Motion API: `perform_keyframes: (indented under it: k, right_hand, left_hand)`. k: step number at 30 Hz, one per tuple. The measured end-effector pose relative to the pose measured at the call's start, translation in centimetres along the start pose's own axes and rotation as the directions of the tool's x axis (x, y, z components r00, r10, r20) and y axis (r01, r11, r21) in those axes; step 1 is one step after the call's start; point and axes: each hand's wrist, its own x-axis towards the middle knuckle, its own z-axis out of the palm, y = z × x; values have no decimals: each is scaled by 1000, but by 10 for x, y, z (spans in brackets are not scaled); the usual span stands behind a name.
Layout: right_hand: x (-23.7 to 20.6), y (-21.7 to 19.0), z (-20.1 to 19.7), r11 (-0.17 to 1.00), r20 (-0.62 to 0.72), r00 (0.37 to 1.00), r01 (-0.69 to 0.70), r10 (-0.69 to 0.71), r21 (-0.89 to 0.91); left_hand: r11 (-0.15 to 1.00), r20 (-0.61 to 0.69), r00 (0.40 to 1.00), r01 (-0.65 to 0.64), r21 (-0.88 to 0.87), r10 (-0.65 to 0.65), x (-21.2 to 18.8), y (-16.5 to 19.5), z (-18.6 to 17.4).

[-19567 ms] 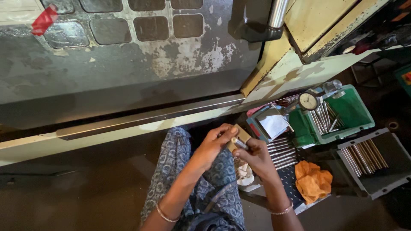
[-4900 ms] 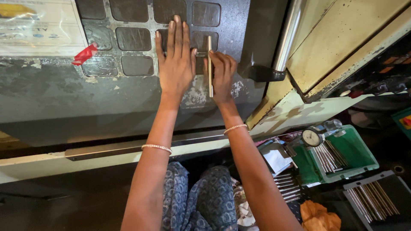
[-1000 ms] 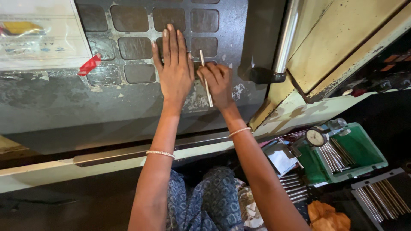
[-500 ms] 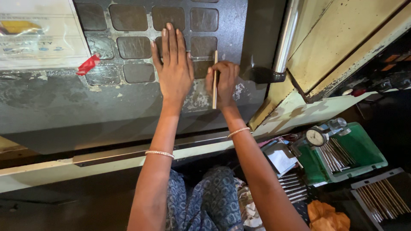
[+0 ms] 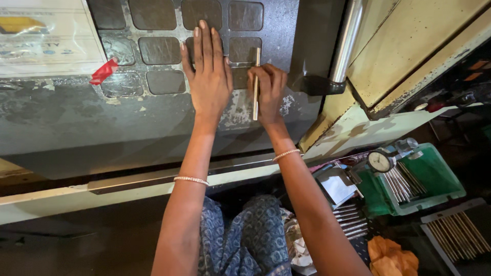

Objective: The person sits on the floor and uses a small metal rod to scrape and clean the recessed rectangular cavities on a large metal machine surface. They open and close the machine door, retrieve a rod from a nearby green bin, and continue scraping the surface.

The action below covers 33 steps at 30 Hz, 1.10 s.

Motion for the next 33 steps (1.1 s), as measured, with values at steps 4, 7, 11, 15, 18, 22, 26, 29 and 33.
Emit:
perform_keyframes:
  k: [4,7,11,15,18,22,26,29,33]
  right_hand:
    - [-1,5,0,997,25,1000,-1,0,72]
    - [-4,9,0,997,29,1000,4,-6,83]
    - [-5,11,0,995,23,1000,10,-12,98]
    - [-5,12,0,995,35,999,9,-13,98]
    - [-4,11,0,994,9,999,31,-32,101]
    - [-2,8,1,997,15,1000,-11,10,83]
    - [0,8,2,995,5,999,-34,33,95]
    - [0,8,1,995,15,998,-54,53,85]
    - [-1,8,0,992,7,999,-45,45,118]
  left_hand:
    - [1000,-1,1000,4,-11,-4,-1,0,0]
    - [1000,9,1000,12,-14,-12,0,0,1]
    - [1000,18,1000,12,9,-13,0,1,1]
    - [1000,20,1000,10,17,-10,-1,2,0]
    - [1000,24,1000,14,7,-14,-1,1,0]
    - [1000,16,1000,14,3,-14,-1,1,0]
    - [1000,9,1000,14,-2,-14,-1,1,-1]
    - [1000,20,1000,16,-19,-16,-1,1,-2]
    - [1000,20,1000,12,-6,-12,0,1,-2]
